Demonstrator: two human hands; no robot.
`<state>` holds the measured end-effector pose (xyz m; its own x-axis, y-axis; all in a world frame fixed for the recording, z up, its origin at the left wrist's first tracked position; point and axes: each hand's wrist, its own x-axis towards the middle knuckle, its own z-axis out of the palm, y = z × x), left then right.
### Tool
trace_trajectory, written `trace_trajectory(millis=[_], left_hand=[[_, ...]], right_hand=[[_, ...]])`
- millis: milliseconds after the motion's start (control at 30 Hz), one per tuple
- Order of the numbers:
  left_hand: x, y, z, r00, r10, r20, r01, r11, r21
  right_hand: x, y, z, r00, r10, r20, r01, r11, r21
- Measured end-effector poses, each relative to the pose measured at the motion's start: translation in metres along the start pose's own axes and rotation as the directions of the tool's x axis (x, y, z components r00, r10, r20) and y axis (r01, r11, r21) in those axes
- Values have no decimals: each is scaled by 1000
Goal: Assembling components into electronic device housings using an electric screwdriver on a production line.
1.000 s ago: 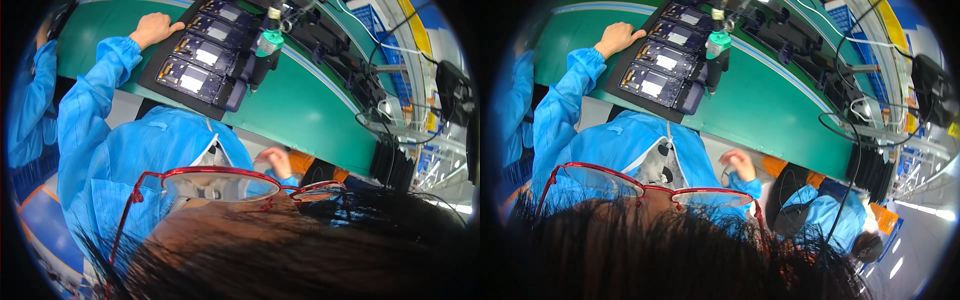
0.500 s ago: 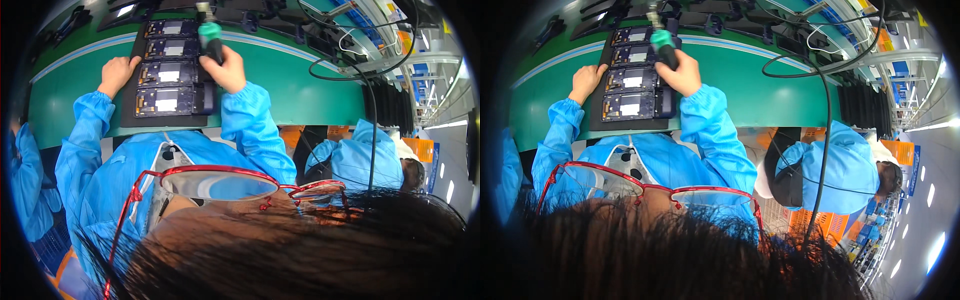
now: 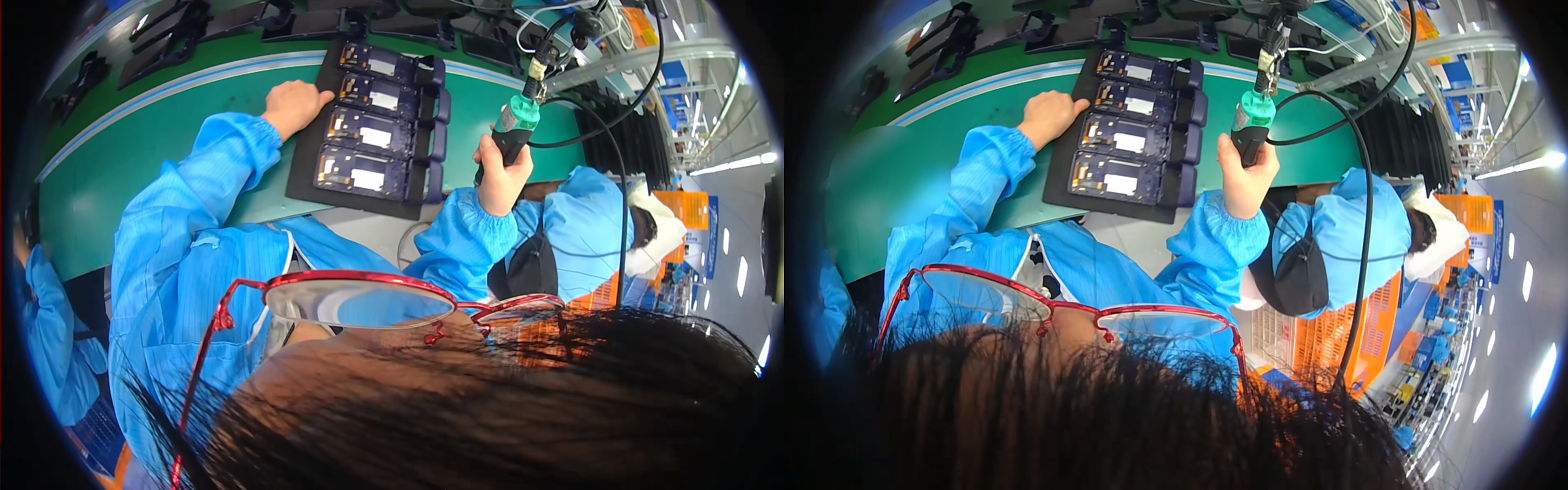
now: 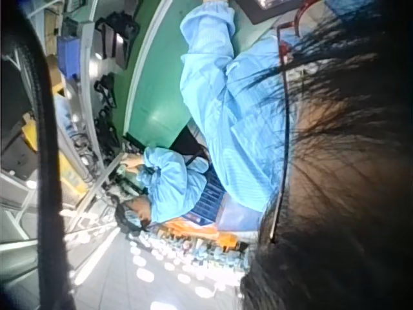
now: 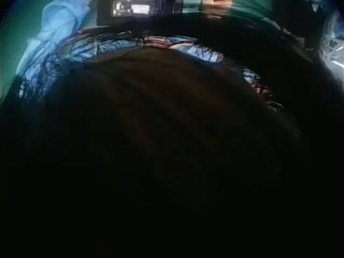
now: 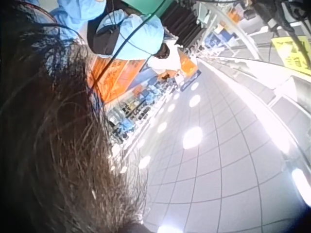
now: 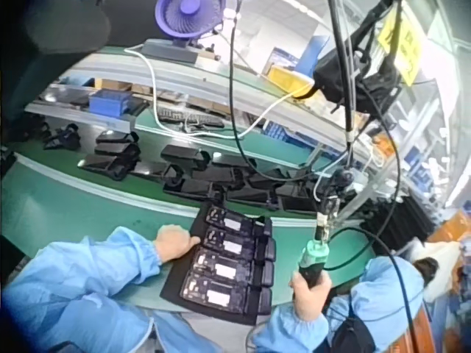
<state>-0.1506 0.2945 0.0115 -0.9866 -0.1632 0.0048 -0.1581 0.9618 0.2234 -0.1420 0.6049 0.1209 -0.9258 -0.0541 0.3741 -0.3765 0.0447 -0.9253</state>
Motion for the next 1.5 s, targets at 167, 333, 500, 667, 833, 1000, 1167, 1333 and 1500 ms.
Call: trace_trajectory(millis=[167, 333, 500, 667, 833, 1000, 1167, 1333, 1500], left_hand=[[-2, 7, -9, 993, 1, 118, 12, 995, -103], [-12, -15, -19, 973, 36, 228, 29, 961, -277], [-23, -60, -2, 918, 105, 382, 327, 344, -880], [-46, -120, 8, 806, 183, 563, 592, -230, -773], [-65, -161, -15, 858, 126, 498, 511, -310, -802], [-78, -227, 0, 870, -42, 492, 431, -421, -798], [-78, -250, -8, 889, -28, 457, 392, -471, -790], [-76, -286, -4, 963, 91, 255, 264, -520, -812], [-77, -266, -28, 924, -127, 360, 241, -537, -808]], right_hand=[[-26, -23, 38, 998, -23, -66, 29, 996, 87], [-46, -32, 82, 999, 40, 4, -38, 919, 391], [-44, -27, 163, 955, 237, 181, -294, 847, 443], [-40, -3, 240, 907, 291, 304, -388, 858, 337], [-30, -12, 302, 932, 152, 328, -281, 874, 395], [-38, -27, 360, 953, 150, 262, -261, 844, 468], [-24, -31, 396, 958, 48, 282, -199, 822, 534], [-7, -37, 425, 981, -2, 196, -114, 810, 576], [15, -28, 439, 994, -67, 86, 25, 906, 422]])
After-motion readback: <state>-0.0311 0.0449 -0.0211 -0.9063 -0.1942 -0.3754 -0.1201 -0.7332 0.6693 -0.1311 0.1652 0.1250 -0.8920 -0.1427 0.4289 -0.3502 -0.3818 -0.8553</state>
